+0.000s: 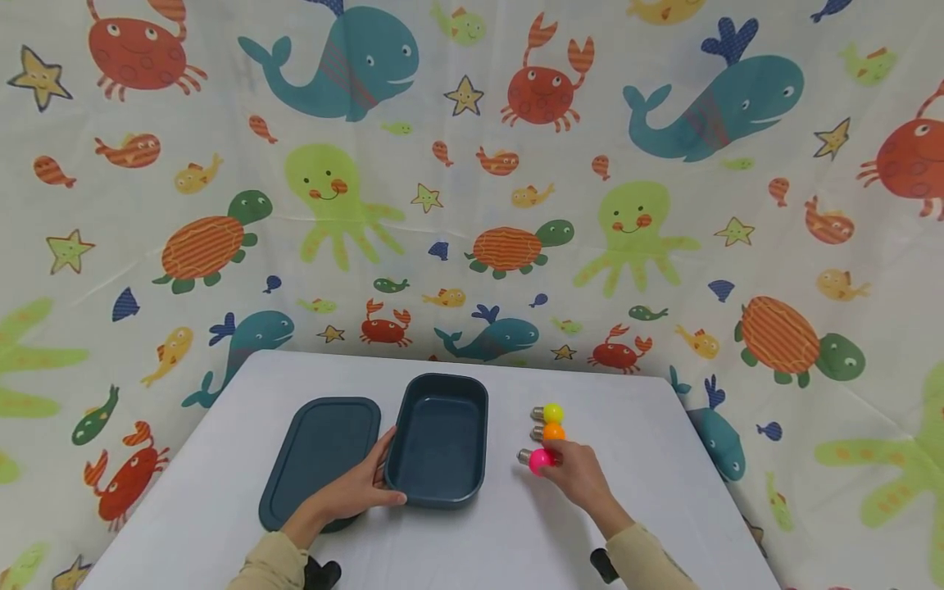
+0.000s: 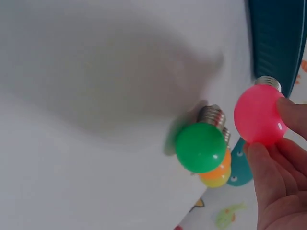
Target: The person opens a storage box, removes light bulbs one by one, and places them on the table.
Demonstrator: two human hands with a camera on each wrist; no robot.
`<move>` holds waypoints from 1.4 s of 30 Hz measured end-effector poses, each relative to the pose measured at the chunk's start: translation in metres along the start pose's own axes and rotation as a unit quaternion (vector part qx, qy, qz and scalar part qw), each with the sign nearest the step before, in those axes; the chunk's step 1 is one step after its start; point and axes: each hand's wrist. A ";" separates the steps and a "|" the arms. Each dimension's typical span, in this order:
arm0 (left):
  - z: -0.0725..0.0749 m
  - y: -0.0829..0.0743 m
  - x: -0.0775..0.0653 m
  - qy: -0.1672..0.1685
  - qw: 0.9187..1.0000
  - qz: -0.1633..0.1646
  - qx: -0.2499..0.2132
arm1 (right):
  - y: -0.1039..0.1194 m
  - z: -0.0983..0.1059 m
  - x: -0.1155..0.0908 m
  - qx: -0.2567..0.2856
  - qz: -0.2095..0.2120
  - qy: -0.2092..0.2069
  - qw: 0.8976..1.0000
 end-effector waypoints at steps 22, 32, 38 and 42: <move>-0.001 -0.001 0.000 -0.004 1.000 0.002 0.001 | -0.025 -0.006 -0.015 -0.015 0.002 0.009 1.000; -0.003 -0.002 -0.002 -0.002 1.000 -0.002 -0.001 | -0.033 -0.010 -0.020 -0.029 0.011 0.009 0.999; -0.004 -0.002 -0.003 -0.002 1.000 -0.004 -0.002 | -0.036 -0.009 -0.021 -0.030 0.005 0.020 0.999; -0.005 -0.002 -0.003 -0.003 1.000 -0.001 -0.002 | -0.038 -0.010 -0.022 -0.041 0.003 0.024 0.999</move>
Point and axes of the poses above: each hand's wrist, its own x-axis towards the middle knuckle, its own z-axis out of the back of the hand, y = z × x, and after that the axes turned 1 degree about -x, right-handed
